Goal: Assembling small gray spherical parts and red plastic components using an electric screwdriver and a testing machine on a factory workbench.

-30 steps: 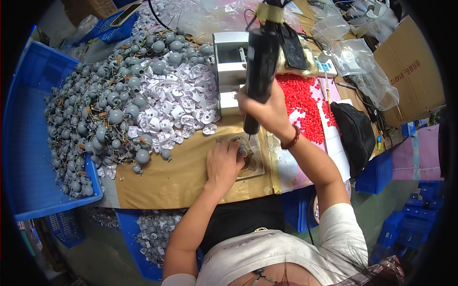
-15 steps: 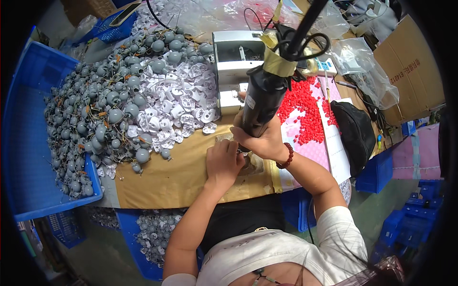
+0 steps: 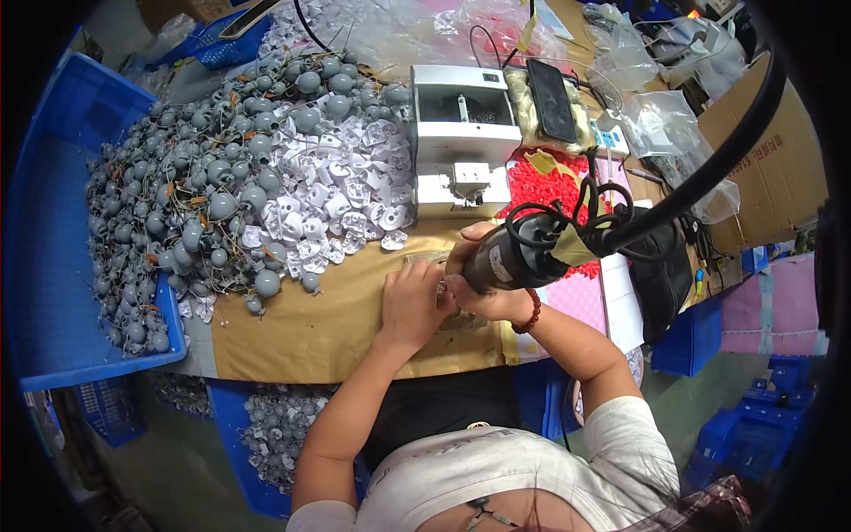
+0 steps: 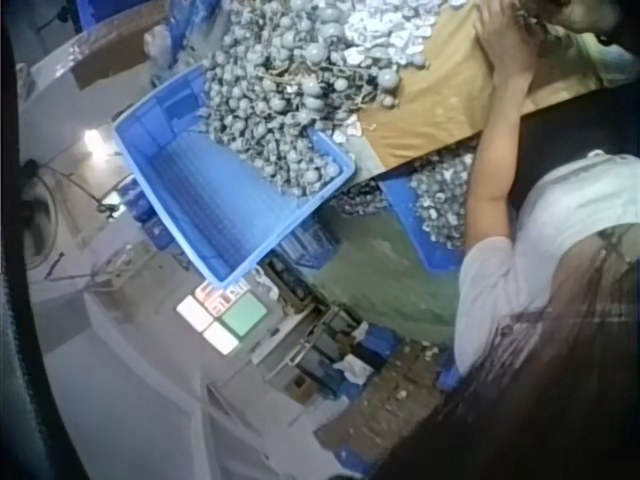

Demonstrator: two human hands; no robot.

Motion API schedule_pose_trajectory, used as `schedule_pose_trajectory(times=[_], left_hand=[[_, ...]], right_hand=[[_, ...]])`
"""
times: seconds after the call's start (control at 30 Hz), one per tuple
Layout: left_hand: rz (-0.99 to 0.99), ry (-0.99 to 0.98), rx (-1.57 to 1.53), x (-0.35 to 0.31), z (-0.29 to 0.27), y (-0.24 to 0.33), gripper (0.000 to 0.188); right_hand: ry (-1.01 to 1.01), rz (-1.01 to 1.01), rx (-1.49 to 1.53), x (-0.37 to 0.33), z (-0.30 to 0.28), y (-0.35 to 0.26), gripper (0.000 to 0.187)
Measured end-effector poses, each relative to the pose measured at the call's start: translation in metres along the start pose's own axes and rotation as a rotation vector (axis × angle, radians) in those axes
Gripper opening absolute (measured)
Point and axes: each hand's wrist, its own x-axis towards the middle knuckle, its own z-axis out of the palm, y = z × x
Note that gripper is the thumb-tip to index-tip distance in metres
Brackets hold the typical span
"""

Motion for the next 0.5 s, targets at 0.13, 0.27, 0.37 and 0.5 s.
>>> schedule_pose_trajectory(times=[0.13,0.27,0.37,0.5], left_hand=[[0.005,0.02,-0.025,0.0,0.0,0.0,0.033],[-0.014,0.022,-0.033,0.0,0.001,0.0,0.032],[-0.067,0.003,-0.022,0.001,0.003,0.003,0.031],[-0.093,-0.002,-0.02,-0.006,0.0,0.002,0.037]], right_hand=[[0.041,0.079,0.048,0.0,0.003,-0.006,0.012],[0.052,0.174,0.138,-0.004,0.005,-0.007,0.013],[0.08,0.168,0.119,0.0,0.005,-0.001,0.035],[0.37,0.209,0.06,0.022,-0.014,-0.008,0.043]])
